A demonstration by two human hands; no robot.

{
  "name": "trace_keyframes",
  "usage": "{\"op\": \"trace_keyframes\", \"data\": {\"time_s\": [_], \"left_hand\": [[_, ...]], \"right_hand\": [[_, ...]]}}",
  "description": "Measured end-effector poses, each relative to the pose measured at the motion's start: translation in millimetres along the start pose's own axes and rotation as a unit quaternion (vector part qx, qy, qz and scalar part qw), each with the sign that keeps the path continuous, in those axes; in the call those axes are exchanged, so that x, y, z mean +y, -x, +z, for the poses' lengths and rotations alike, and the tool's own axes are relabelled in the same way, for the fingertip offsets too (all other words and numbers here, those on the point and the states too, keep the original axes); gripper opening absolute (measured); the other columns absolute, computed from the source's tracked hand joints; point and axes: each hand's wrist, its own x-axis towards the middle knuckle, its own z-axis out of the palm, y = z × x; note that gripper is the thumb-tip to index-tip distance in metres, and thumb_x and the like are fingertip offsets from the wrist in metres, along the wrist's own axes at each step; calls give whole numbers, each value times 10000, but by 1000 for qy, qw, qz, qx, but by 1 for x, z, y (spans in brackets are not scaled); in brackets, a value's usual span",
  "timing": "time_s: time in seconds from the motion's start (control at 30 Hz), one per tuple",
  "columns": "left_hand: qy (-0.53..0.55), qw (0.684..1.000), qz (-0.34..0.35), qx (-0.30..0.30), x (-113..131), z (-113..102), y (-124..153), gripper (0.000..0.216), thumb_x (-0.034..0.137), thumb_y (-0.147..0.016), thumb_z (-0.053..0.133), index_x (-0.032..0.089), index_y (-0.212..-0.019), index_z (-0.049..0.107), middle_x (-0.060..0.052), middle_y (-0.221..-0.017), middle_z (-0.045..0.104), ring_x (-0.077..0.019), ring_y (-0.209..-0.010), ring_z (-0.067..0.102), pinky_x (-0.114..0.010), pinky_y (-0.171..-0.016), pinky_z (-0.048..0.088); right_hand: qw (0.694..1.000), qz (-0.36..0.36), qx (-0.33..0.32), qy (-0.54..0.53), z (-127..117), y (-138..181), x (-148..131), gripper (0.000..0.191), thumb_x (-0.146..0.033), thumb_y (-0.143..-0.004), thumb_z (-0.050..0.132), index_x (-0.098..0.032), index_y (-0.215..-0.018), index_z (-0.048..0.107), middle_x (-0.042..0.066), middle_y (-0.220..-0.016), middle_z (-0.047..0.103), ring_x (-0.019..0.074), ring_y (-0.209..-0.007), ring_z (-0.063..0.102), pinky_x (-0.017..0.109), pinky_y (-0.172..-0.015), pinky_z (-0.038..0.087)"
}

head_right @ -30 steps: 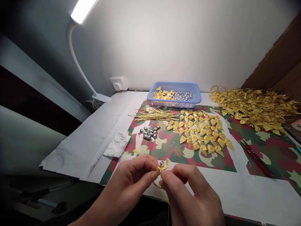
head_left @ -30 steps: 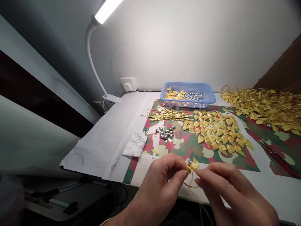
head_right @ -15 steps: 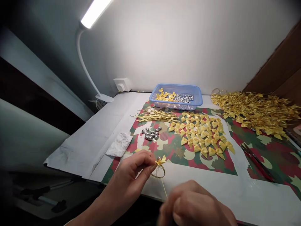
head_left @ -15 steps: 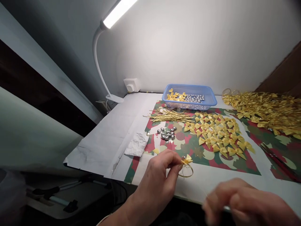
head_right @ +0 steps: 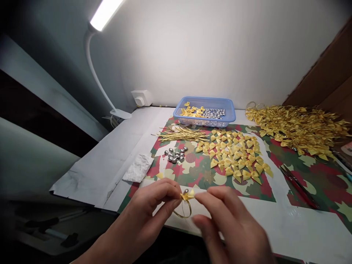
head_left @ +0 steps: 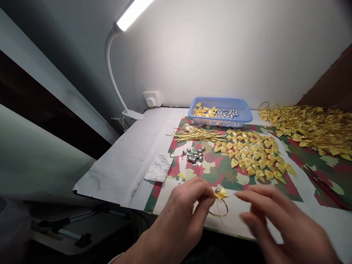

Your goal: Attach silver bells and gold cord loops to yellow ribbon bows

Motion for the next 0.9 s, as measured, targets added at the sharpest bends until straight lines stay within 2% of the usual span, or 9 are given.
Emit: {"op": "trace_keyframes", "data": {"time_s": [0.07, 0.13, 0.2, 0.3, 0.4, 0.47, 0.73, 0.83, 0.9], "left_hand": [[-4, 1000, 26, -4, 6, 0, 1, 185, 91, -958, 484, 205, -845, 575, -14, -846, 625, -158, -760, 597, -276, -709, 475], [-5, 998, 61, 4, 9, 0, 2, 195, 66, -957, 472, 199, -850, 566, -24, -859, 618, -154, -766, 603, -262, -707, 486], [-6, 994, 103, 27, 9, 0, 2, 200, 41, -950, 470, 196, -866, 566, -33, -875, 613, -150, -774, 606, -247, -701, 495], [11, 991, 127, 39, 7, 0, 3, 204, 21, -939, 488, 201, -935, 585, -39, -938, 630, -147, -824, 627, -234, -745, 510], [52, 995, 76, 23, 7, 0, 4, 171, 67, -946, 516, 216, -937, 599, -28, -950, 657, -155, -859, 645, -247, -781, 519], [74, 996, 34, 20, 7, 1, 5, 131, 129, -956, 530, 224, -915, 610, -18, -905, 665, -162, -827, 644, -263, -754, 522], [133, 988, -58, 45, 0, 5, 3, 103, 207, -926, 583, 217, -840, 638, 8, -765, 639, -156, -707, 607, -260, -656, 496], [172, 979, -100, 50, -4, 5, -1, 88, 226, -912, 614, 215, -831, 649, 16, -740, 638, -147, -687, 589, -239, -615, 480], [164, 979, -107, 61, -11, 4, -4, 91, 200, -900, 620, 211, -814, 647, 18, -729, 637, -144, -687, 587, -236, -616, 474]], "right_hand": [[997, -67, -39, 1, 9, -10, -1, 203, -240, -983, 532, -194, -1179, 559, 83, -1016, 633, 173, -878, 676, 225, -687, 551], [994, -89, -57, -33, 15, -16, -1, 159, -127, -963, 511, -181, -1103, 561, 60, -916, 614, 148, -761, 658, 217, -625, 523], [991, -43, -67, -111, 17, -19, -2, 153, -87, -968, 466, -203, -967, 566, 19, -826, 582, 119, -679, 611, 203, -604, 494], [961, 71, -104, -247, 13, -21, -6, 189, -177, -1001, 461, -216, -847, 564, -13, -759, 553, 108, -655, 567, 191, -590, 466], [927, 160, -150, -305, 10, -21, -8, 284, -308, -1020, 449, -216, -783, 574, -19, -713, 511, 114, -616, 516, 199, -548, 433], [917, 181, -164, -314, 10, -21, -10, 308, -354, -1017, 449, -214, -776, 580, -16, -717, 512, 117, -619, 510, 203, -545, 423], [935, 182, -118, -280, 24, -19, -11, 316, -338, -1011, 465, -205, -747, 578, -14, -685, 532, 115, -611, 521, 208, -536, 415], [958, 155, -67, -233, 20, -14, 1, 158, -273, -1005, 496, -221, -949, 634, -3, -787, 618, 104, -620, 588, 183, -531, 464], [965, 142, -3, -220, 14, -4, 9, 168, -238, -1013, 487, -232, -1109, 624, -8, -812, 633, 78, -537, 573, 163, -465, 460]]}}
